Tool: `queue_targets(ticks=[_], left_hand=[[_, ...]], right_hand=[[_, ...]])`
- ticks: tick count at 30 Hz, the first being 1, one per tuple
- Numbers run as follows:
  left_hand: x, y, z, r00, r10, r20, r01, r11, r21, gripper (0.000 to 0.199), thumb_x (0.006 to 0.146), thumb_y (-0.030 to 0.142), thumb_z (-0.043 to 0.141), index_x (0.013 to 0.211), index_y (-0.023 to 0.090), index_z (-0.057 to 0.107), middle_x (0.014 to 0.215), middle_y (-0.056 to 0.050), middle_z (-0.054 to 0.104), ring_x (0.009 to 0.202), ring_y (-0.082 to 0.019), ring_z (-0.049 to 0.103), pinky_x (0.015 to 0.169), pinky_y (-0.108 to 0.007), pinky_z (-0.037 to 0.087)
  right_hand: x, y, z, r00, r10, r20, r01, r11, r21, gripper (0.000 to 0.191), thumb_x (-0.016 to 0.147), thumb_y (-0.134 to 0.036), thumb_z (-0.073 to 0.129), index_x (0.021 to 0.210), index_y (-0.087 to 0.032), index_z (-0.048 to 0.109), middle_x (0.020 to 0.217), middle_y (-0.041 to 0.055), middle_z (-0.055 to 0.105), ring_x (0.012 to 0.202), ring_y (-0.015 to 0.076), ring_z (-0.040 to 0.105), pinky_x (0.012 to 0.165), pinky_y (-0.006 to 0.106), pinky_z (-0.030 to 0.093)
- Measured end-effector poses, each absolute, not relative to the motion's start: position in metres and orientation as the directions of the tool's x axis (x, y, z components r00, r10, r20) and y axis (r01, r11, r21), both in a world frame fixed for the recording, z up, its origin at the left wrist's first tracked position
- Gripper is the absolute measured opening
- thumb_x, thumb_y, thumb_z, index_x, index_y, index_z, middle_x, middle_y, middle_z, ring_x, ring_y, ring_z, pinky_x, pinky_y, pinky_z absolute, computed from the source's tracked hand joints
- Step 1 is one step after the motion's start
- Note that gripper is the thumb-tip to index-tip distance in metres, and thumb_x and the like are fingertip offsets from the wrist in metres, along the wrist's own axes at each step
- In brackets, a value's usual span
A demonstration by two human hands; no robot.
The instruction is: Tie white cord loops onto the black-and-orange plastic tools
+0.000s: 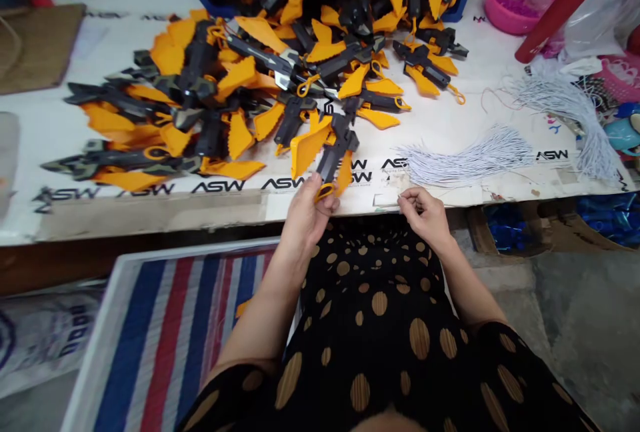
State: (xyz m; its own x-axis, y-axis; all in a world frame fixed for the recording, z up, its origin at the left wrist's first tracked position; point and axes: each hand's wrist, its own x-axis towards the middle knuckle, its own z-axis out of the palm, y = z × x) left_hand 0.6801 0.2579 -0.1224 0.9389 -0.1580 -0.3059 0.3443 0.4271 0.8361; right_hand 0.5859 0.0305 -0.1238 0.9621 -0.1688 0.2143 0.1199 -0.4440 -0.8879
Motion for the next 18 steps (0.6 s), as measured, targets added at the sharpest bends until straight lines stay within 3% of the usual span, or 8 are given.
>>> queue_targets(ticks=[4,6,9,12,15,18], left_hand=[[0.658,0.25,-0.119,0.79,-0.424,-0.443,0.608,0.447,0.656,0.035,0.091,0.049,0.069,0.095,0.015,0.066,0.076,0.0,0.063,0.046,-0.002,0.031,0.05,-0.018,0.039],[0.648,0.249,-0.123,0.75,-0.47,-0.465,0.652,0.408,0.64,0.033,0.09,0.047,0.072,0.097,0.015,0.069,0.084,-0.004,0.069,0.049,-0.004,0.039,0.055,-0.02,0.044],[0.633,0.254,-0.135,0.701,-0.522,-0.486,0.673,0.258,0.693,0.038,0.075,0.045,0.085,0.092,0.013,0.07,0.102,-0.014,0.076,0.059,-0.008,0.056,0.062,-0.025,0.052],[0.619,0.262,-0.149,0.706,-0.481,-0.519,0.619,0.064,0.783,0.046,0.065,0.045,0.092,0.087,0.013,0.069,0.093,-0.014,0.078,0.061,-0.014,0.065,0.061,-0.027,0.054],[0.606,0.264,-0.159,0.802,-0.369,-0.469,0.473,-0.087,0.877,0.046,0.071,0.055,0.085,0.087,0.014,0.069,0.074,-0.008,0.076,0.059,-0.017,0.067,0.061,-0.028,0.055],[0.596,0.262,-0.164,0.876,-0.333,-0.348,0.299,-0.192,0.935,0.045,0.079,0.058,0.075,0.095,0.016,0.071,0.079,-0.006,0.077,0.067,-0.019,0.072,0.068,-0.029,0.058]], right_hand=[[0.585,0.041,-0.116,0.973,-0.055,0.224,0.173,-0.467,-0.867,0.019,0.098,-0.039,0.057,0.098,-0.022,0.066,0.072,-0.0008,0.066,0.056,0.0121,0.058,0.057,0.026,0.047],[0.584,0.044,-0.114,0.968,-0.027,0.248,0.203,-0.492,-0.847,0.017,0.099,-0.037,0.056,0.096,-0.023,0.066,0.078,0.0006,0.068,0.058,0.0121,0.059,0.059,0.026,0.048],[0.58,0.045,-0.113,0.956,0.023,0.292,0.262,-0.518,-0.815,0.015,0.1,-0.032,0.057,0.097,-0.022,0.067,0.084,0.0022,0.07,0.066,0.0133,0.063,0.065,0.027,0.05],[0.576,0.047,-0.117,0.949,0.09,0.303,0.302,-0.544,-0.783,0.014,0.101,-0.029,0.055,0.102,-0.022,0.068,0.089,0.0034,0.072,0.074,0.0146,0.066,0.071,0.027,0.052],[0.573,0.053,-0.124,0.949,0.148,0.279,0.312,-0.591,-0.744,0.016,0.102,-0.03,0.053,0.102,-0.023,0.068,0.093,0.0044,0.073,0.082,0.016,0.068,0.074,0.028,0.052],[0.569,0.06,-0.13,0.954,0.198,0.227,0.3,-0.701,-0.648,0.019,0.102,-0.029,0.051,0.104,-0.024,0.069,0.098,0.0052,0.074,0.084,0.0165,0.069,0.072,0.027,0.05]])
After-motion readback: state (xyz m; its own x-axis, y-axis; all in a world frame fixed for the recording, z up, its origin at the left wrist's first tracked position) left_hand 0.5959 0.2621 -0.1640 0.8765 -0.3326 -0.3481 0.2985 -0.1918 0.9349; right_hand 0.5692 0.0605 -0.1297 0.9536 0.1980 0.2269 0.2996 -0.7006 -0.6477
